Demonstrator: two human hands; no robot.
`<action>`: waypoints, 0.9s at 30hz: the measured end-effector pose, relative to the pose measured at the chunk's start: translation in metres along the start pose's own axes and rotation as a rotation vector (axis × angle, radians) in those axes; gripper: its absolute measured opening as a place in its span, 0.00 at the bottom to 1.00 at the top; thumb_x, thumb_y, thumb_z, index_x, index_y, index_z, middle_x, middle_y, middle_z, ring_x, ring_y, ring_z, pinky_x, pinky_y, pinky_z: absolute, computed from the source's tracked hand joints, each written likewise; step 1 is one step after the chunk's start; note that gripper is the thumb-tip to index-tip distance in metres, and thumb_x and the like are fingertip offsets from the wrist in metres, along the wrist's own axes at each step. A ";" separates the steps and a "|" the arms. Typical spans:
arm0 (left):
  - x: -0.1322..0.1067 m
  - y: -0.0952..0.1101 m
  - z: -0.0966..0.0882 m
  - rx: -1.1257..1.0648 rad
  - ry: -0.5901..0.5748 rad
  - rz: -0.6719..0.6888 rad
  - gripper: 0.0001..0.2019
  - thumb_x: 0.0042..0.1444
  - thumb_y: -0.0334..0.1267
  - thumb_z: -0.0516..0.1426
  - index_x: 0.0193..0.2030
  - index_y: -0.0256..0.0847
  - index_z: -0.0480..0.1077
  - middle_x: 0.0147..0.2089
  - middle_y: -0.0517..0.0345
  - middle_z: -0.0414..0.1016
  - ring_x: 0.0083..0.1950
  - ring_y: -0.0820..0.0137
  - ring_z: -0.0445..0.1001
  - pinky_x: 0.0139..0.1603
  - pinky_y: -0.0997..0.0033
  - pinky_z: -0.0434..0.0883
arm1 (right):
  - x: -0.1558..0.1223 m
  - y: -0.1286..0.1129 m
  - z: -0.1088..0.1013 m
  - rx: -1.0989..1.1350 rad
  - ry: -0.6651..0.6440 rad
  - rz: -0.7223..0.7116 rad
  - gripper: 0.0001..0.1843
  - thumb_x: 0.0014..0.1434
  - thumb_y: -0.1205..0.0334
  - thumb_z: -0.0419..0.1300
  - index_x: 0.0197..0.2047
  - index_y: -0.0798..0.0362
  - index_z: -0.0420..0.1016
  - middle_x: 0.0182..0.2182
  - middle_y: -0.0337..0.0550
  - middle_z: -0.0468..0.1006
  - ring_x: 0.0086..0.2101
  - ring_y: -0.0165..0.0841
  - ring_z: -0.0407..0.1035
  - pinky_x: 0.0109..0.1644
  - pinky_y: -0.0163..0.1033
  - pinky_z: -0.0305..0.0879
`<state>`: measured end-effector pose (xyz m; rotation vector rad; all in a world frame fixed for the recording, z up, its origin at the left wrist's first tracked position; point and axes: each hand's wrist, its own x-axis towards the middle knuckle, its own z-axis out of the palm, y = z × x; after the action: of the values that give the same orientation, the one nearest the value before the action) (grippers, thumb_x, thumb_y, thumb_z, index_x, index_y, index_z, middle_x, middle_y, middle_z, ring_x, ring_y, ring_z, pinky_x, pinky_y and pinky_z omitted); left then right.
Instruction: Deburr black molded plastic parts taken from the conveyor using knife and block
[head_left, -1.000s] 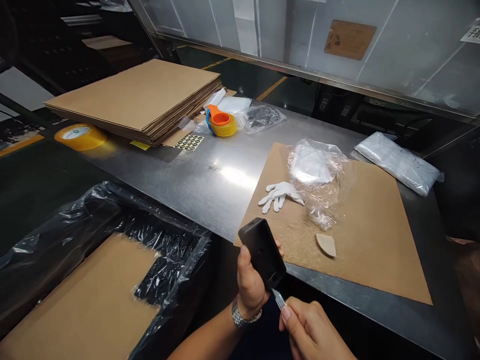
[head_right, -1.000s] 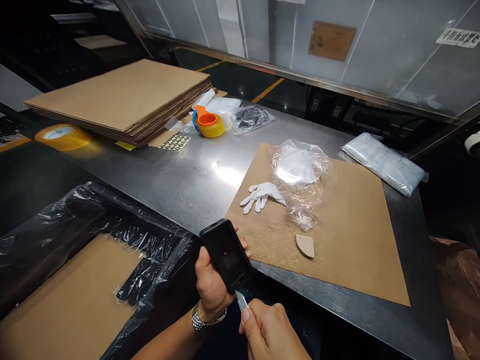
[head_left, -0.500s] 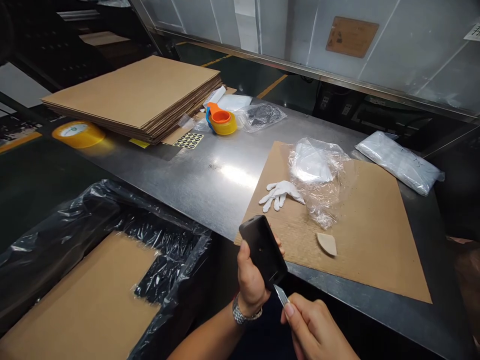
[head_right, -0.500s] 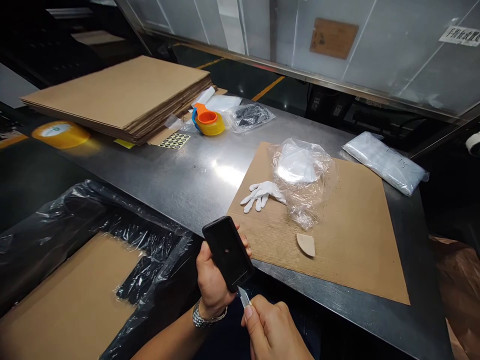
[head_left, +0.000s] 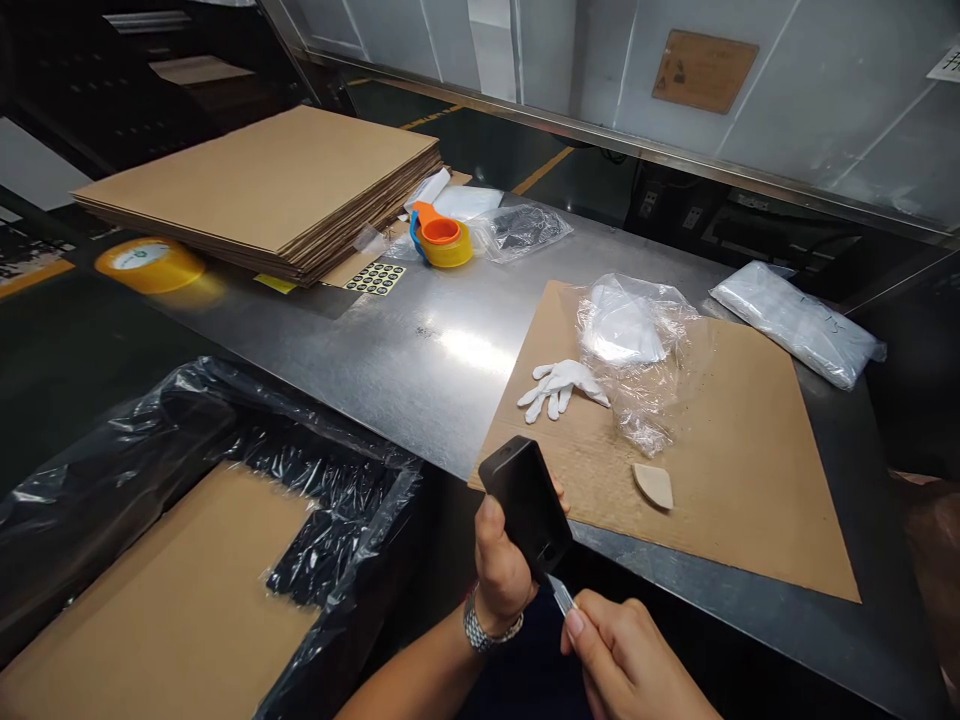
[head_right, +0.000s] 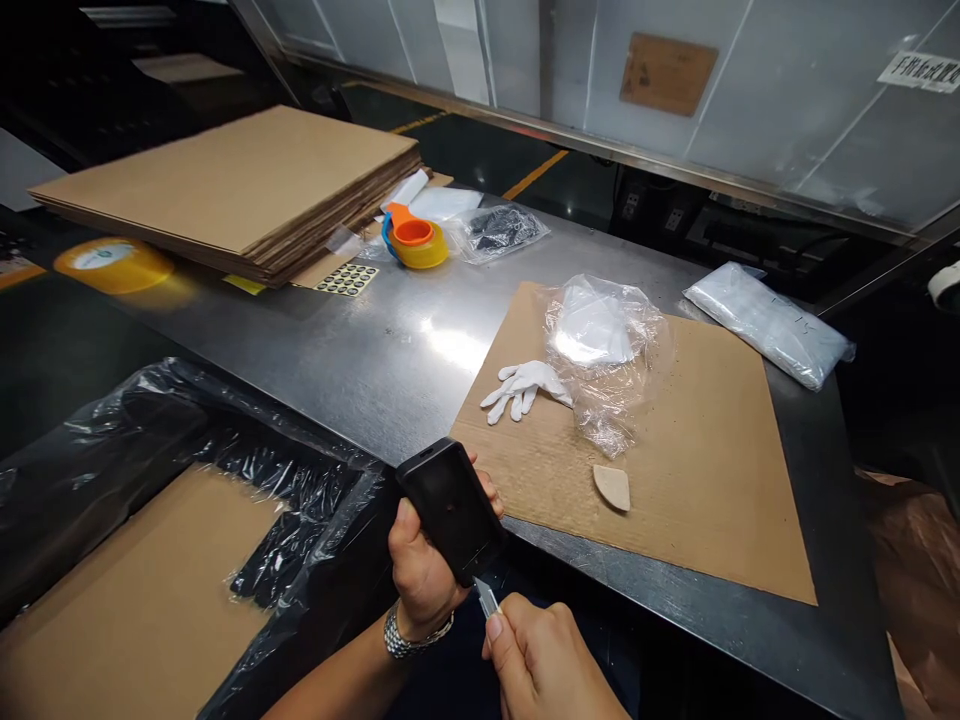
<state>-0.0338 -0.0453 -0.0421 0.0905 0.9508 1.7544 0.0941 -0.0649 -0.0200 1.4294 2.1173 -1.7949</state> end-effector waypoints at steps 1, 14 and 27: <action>0.000 0.000 0.000 0.003 -0.003 0.001 0.22 0.46 0.55 0.56 0.37 0.38 0.74 0.28 0.55 0.75 0.28 0.69 0.71 0.29 0.72 0.69 | 0.001 -0.001 0.000 0.028 -0.014 0.011 0.24 0.65 0.47 0.38 0.29 0.52 0.64 0.10 0.29 0.57 0.15 0.24 0.56 0.26 0.29 0.57; 0.005 0.003 0.009 -0.176 0.113 0.119 0.20 0.47 0.55 0.54 0.36 0.41 0.74 0.27 0.58 0.73 0.27 0.71 0.70 0.29 0.74 0.69 | -0.003 0.006 0.007 -0.283 0.326 -0.317 0.15 0.64 0.63 0.43 0.46 0.55 0.67 0.23 0.41 0.73 0.21 0.29 0.67 0.24 0.31 0.59; 0.008 0.002 0.005 -0.154 0.172 0.315 0.24 0.42 0.58 0.53 0.35 0.39 0.74 0.24 0.56 0.72 0.25 0.70 0.69 0.25 0.72 0.70 | 0.005 0.015 0.025 -1.036 0.844 -0.683 0.15 0.56 0.77 0.49 0.43 0.68 0.73 0.14 0.33 0.62 0.13 0.22 0.58 0.17 0.33 0.46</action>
<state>-0.0365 -0.0365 -0.0406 -0.0115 0.9594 2.1484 0.0881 -0.0830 -0.0423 1.2470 3.3419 0.2603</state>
